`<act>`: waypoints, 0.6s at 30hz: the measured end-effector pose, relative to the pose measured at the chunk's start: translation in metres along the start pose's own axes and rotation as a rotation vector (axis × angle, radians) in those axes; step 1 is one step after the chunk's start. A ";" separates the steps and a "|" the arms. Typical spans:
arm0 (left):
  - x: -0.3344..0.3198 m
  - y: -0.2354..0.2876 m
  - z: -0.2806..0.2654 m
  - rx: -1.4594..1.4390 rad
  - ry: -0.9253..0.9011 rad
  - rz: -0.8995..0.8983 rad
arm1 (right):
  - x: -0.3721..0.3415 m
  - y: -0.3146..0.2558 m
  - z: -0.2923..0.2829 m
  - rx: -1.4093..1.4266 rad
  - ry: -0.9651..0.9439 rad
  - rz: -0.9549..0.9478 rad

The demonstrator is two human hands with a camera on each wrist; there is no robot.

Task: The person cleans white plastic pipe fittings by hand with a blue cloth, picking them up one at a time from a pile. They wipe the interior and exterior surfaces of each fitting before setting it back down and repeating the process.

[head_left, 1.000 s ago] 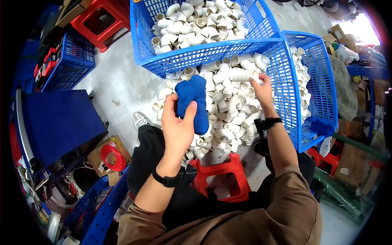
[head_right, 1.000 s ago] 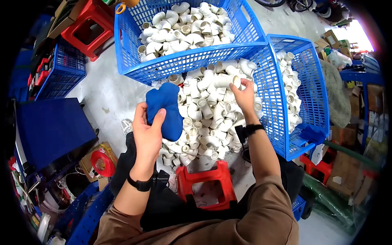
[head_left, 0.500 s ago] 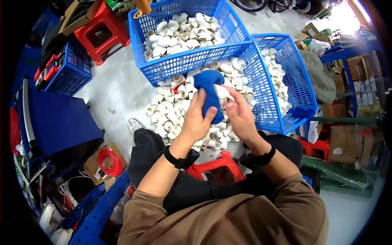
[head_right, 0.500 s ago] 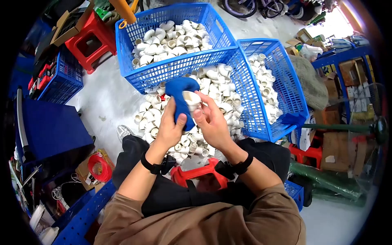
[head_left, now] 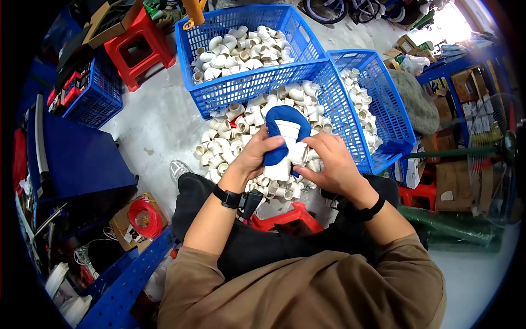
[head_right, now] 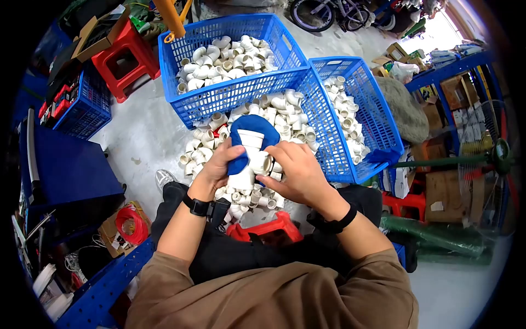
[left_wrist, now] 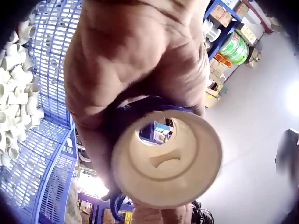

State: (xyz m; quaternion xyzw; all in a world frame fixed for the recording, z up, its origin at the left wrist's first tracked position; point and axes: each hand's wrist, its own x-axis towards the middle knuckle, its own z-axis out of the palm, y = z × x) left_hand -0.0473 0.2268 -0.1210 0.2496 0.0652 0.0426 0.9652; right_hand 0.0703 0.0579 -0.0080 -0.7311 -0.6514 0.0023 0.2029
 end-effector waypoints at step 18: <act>-0.005 -0.026 0.032 0.763 0.087 0.740 | -0.008 -0.007 0.009 0.282 -0.200 0.513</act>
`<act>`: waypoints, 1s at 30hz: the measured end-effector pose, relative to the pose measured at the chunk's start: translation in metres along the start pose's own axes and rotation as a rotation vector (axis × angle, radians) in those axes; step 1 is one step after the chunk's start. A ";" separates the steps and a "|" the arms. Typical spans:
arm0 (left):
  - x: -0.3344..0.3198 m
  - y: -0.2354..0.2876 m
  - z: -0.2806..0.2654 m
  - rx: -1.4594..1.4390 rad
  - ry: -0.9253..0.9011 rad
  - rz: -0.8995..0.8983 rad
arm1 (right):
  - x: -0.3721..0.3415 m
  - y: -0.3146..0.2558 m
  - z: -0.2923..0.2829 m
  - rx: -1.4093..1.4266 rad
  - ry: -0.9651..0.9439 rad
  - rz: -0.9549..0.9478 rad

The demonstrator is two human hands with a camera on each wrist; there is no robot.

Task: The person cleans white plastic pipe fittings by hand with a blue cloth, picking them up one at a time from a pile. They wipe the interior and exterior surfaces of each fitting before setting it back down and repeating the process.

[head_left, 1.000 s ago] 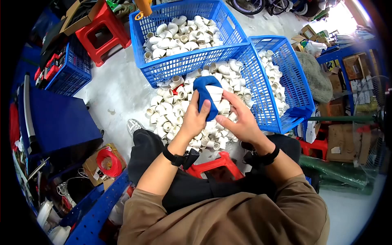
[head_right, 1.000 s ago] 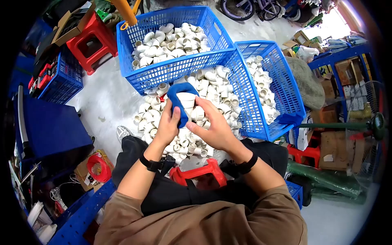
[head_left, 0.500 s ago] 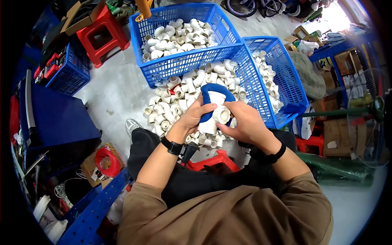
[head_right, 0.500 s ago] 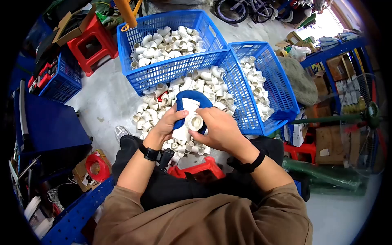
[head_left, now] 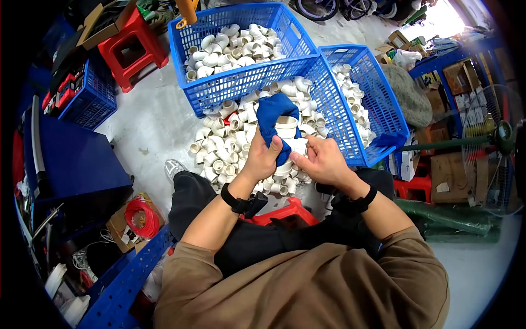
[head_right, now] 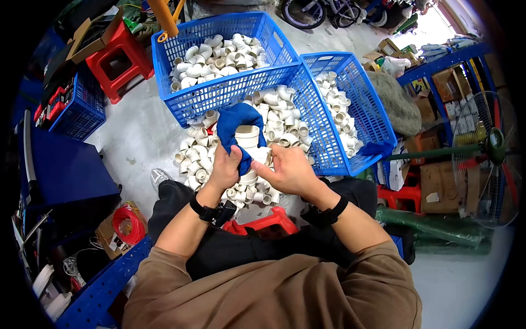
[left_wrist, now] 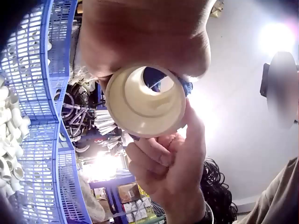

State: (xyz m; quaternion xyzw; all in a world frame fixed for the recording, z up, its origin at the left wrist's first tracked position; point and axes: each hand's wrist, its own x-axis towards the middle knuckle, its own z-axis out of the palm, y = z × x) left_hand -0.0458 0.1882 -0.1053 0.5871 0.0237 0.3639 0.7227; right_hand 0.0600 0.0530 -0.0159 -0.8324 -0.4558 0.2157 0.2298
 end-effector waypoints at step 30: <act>-0.012 0.006 0.000 -0.574 -0.109 -0.573 | -0.015 0.025 0.007 0.142 0.006 -0.221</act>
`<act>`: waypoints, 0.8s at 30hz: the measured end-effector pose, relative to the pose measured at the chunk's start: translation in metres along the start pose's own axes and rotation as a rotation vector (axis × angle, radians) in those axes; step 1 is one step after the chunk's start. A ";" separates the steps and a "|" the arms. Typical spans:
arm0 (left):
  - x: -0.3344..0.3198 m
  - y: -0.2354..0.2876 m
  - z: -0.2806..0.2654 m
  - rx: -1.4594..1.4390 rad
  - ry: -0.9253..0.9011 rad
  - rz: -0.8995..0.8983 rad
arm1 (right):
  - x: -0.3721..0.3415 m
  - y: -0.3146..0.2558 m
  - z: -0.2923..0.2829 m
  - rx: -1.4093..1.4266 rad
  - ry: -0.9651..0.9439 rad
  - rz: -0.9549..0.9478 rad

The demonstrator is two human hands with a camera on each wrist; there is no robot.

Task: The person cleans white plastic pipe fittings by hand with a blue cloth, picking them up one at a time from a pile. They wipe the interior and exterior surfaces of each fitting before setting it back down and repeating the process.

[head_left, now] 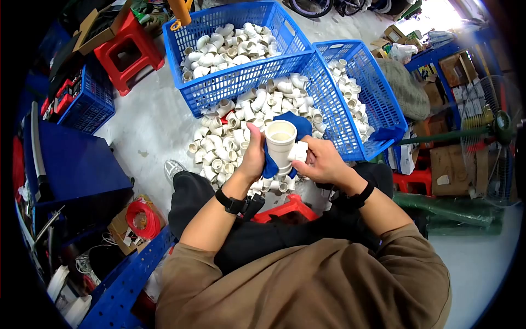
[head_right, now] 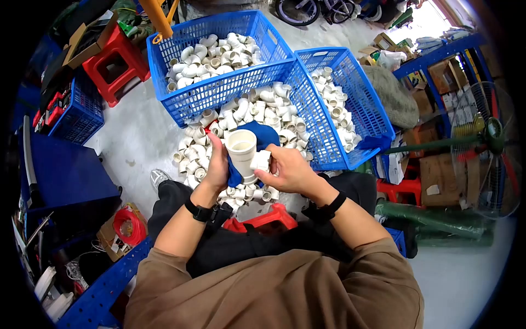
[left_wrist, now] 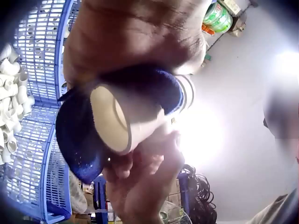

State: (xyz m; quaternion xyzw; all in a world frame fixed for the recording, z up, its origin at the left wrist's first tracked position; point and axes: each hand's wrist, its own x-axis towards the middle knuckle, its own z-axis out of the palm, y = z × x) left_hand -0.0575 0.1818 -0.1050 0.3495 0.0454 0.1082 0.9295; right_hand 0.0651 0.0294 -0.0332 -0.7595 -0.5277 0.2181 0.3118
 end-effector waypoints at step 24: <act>0.000 -0.005 0.008 0.049 0.093 -0.033 | 0.013 0.009 0.004 0.100 0.167 0.015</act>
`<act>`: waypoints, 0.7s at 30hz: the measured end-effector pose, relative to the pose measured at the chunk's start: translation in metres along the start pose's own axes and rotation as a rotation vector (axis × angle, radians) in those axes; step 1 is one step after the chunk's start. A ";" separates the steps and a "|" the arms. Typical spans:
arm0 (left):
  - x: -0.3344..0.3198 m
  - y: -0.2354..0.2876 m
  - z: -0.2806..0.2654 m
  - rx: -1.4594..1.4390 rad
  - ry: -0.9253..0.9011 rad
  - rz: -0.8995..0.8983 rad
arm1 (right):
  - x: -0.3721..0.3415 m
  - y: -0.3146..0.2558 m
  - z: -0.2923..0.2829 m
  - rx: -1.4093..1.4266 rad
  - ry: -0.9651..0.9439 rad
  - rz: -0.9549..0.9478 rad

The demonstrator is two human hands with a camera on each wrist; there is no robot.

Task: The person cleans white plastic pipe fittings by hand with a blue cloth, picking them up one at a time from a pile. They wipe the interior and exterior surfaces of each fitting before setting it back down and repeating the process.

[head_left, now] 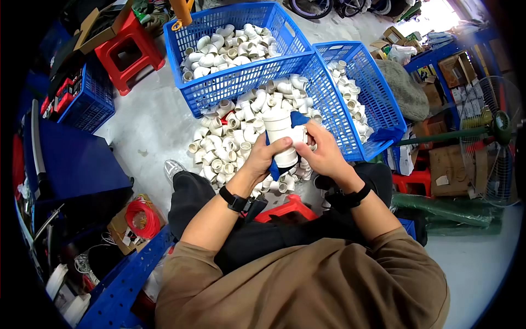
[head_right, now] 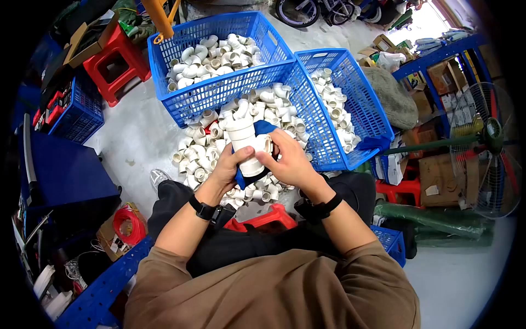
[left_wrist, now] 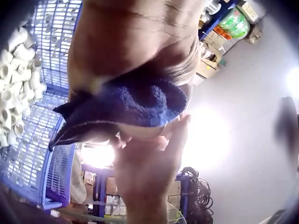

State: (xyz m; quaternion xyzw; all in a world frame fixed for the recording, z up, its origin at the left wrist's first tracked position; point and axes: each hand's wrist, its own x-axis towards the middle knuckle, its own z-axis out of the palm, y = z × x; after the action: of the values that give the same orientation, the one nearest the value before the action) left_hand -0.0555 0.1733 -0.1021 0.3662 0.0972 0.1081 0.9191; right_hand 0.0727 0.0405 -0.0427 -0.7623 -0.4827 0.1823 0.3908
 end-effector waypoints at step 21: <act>0.022 -0.018 -0.012 0.238 0.098 0.218 | -0.012 0.007 0.003 0.635 0.202 0.500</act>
State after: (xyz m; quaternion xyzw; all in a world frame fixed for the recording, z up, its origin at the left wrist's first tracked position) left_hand -0.0350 0.1738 -0.1255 0.4751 0.1138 0.2127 0.8462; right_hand 0.0694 0.0301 -0.0517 -0.7118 -0.1615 0.3356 0.5955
